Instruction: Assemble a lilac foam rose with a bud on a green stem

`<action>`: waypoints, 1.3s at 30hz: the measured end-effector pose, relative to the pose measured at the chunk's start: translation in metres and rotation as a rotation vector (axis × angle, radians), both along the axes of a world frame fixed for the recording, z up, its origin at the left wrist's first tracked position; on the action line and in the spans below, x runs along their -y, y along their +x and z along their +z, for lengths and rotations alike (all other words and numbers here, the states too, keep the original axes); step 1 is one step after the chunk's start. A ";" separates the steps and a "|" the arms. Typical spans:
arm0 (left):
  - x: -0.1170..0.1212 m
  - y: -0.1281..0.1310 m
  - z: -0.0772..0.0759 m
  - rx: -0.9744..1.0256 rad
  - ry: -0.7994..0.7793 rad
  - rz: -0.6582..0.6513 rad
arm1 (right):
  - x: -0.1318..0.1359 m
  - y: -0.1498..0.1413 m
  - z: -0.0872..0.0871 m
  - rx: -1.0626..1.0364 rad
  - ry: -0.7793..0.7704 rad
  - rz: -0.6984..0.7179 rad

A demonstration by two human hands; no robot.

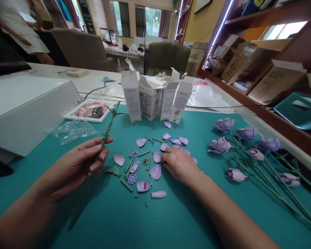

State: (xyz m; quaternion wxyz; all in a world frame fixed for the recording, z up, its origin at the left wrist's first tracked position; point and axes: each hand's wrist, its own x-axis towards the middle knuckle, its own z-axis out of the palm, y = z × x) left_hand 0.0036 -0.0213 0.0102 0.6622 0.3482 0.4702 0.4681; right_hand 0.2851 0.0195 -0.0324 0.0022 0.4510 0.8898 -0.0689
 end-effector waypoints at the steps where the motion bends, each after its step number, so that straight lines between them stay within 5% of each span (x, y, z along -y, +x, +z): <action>1: 0.000 0.000 0.001 0.000 0.003 0.002 | 0.000 -0.001 0.000 0.005 0.005 0.006; 21: 0.002 -0.001 0.004 0.024 0.030 -0.011 | -0.022 0.014 0.009 -0.143 -0.109 -0.243; 28: 0.003 -0.001 0.003 0.020 0.026 -0.012 | -0.036 -0.020 0.023 -0.067 -0.171 -0.252; 39: 0.001 -0.002 0.001 0.029 0.024 -0.014 | -0.038 -0.060 0.021 -0.021 -0.216 -0.337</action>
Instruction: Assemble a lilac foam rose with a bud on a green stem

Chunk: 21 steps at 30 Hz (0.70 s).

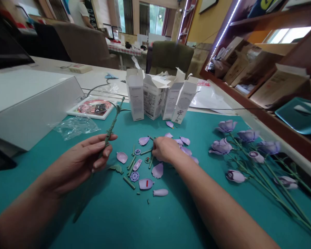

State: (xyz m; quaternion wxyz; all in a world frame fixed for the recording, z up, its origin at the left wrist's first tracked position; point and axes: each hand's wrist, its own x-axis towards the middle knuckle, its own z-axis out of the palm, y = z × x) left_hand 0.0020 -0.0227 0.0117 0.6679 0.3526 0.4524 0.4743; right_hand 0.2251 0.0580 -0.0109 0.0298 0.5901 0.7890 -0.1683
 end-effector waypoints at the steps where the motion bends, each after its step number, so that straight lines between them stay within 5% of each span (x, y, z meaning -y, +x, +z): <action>1: 0.000 0.000 0.000 0.003 0.003 -0.005 | 0.001 0.002 0.001 -0.029 -0.001 0.001; 8: 0.002 -0.001 -0.001 0.025 0.020 -0.037 | 0.020 0.055 -0.001 -0.673 -0.175 -0.157; 14: 0.003 0.002 -0.002 0.016 0.011 -0.044 | 0.052 0.089 -0.012 -0.906 -0.416 -0.387; 21: 0.003 0.006 0.000 -0.009 0.008 -0.043 | 0.069 0.092 -0.020 -1.164 -0.451 -0.483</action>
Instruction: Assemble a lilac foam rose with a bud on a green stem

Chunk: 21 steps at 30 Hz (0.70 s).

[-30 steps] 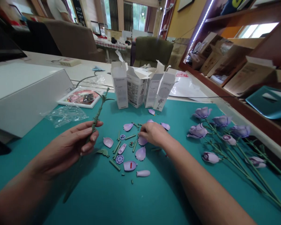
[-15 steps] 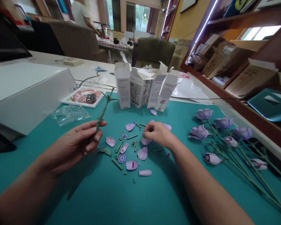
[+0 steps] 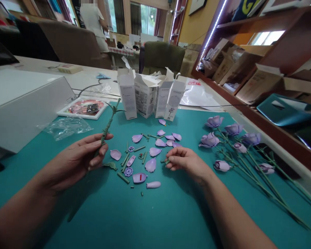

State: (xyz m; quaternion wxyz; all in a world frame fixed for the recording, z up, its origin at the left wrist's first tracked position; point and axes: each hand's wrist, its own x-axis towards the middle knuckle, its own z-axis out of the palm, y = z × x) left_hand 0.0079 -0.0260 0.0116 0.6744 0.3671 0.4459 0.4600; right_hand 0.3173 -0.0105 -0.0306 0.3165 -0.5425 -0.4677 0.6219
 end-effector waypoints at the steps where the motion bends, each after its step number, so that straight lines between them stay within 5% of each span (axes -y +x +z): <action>1: 0.000 0.000 0.000 -0.002 0.001 0.000 | 0.001 0.001 0.000 0.001 0.015 -0.003; 5: 0.002 0.000 0.003 -0.010 0.010 -0.009 | 0.005 0.008 0.002 0.132 0.142 0.023; 14: 0.003 0.000 0.004 0.013 0.012 -0.017 | 0.013 0.012 -0.008 0.991 0.676 0.293; 21: 0.003 0.000 0.002 0.050 0.037 0.000 | 0.013 0.006 -0.020 1.135 0.731 0.442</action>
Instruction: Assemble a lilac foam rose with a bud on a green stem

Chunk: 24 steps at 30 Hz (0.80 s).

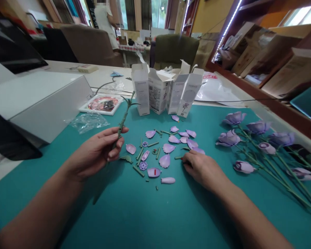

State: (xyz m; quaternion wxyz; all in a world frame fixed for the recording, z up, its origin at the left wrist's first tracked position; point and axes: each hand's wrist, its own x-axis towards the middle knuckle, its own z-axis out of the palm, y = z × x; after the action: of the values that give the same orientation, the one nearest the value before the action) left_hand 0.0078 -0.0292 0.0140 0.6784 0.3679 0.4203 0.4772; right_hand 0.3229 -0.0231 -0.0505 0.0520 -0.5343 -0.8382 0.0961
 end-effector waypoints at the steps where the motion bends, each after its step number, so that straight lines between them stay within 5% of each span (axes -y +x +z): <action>1: 0.000 0.000 0.000 0.001 0.004 0.004 | -0.001 -0.003 -0.001 -0.009 -0.007 0.009; 8: 0.001 0.000 0.001 0.011 0.016 0.009 | -0.003 -0.026 0.008 -0.248 -0.043 0.000; 15: 0.001 -0.002 0.007 -0.018 -0.009 0.022 | 0.026 0.021 0.036 -0.639 -0.338 -0.393; 20: 0.004 0.004 0.010 -0.024 -0.015 0.008 | 0.057 0.043 0.029 -0.687 -0.718 -0.453; 24: 0.004 0.005 0.007 -0.025 -0.017 -0.011 | 0.051 0.031 0.019 -0.719 -0.733 -0.386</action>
State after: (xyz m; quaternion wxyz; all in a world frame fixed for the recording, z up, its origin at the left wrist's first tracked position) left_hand 0.0126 -0.0332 0.0214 0.6788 0.3705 0.4309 0.4651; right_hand 0.3534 -0.0741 -0.0312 0.1625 -0.5949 -0.5659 0.5473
